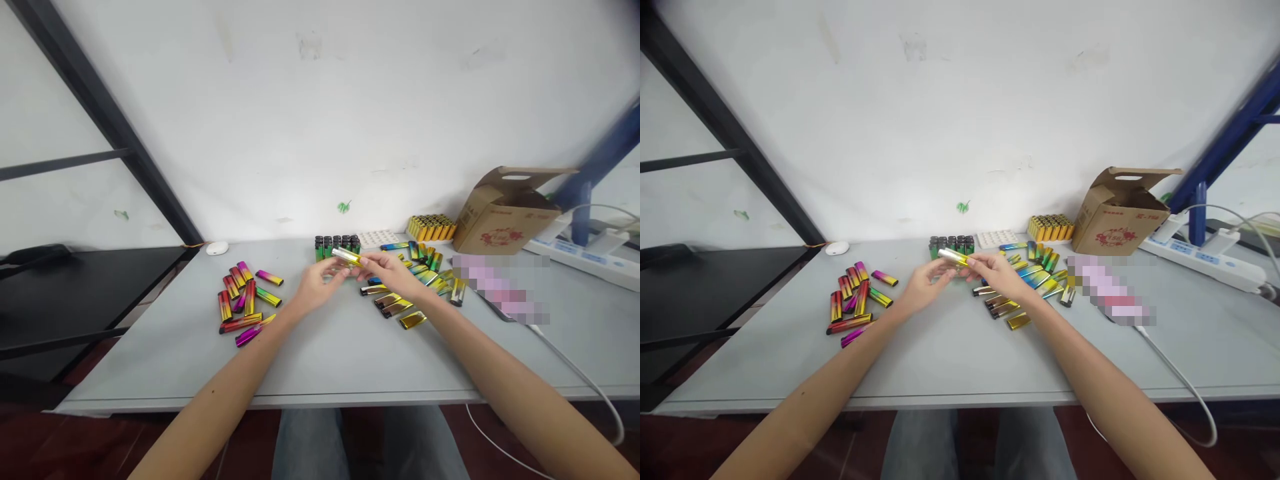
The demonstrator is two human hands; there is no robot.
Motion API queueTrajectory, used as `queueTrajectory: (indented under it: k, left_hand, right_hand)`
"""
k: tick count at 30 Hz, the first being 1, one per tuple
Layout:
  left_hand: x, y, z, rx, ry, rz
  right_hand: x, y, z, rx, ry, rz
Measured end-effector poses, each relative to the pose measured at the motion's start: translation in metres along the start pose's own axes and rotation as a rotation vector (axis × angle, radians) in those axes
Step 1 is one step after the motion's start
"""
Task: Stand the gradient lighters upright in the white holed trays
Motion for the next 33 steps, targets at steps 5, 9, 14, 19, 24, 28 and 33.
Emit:
queueTrajectory:
  k: [5,9,14,19,24,28,33]
  left_hand:
    - [0.007,-0.003,-0.001,-0.195,-0.084,-0.205]
    - [0.002,-0.001,0.001,-0.264,-0.155,-0.329]
    - [-0.004,0.011,-0.001,-0.405,-0.173,-0.273]
    - [0.004,0.025,-0.008,-0.575,-0.086,-0.252]
    - [0.010,0.017,-0.010,-0.598,0.000,-0.416]
    - [0.006,0.012,-0.009,-0.623,0.005,-0.442]
    - [0.012,0.011,-0.009,-0.766,0.075,-0.664]
  right_hand:
    - [0.019,-0.001,-0.005,-0.025,0.047,-0.127]
    - [0.009,0.005,-0.003,-0.107,-0.009,-0.257]
    - [-0.023,0.003,0.005,-0.177,-0.206,-0.462]
    - [-0.033,-0.004,0.005,-0.283,-0.355,-0.831]
    - [-0.021,-0.014,0.005,-0.313,-0.278,-1.046]
    - [-0.014,-0.019,0.010,-0.314,-0.191,-1.038]
    - [-0.012,-0.025,0.012,-0.237,-0.218,-1.042]
Point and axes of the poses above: each hand's wrist, its own z-axis towards the middle knuckle, its own x-axis out of the palm, y = z × x, the point moved 7 cm from there along z, towards the middle knuckle, and after that the axes turned 14 degrees about -y, right-handed, at the moved point
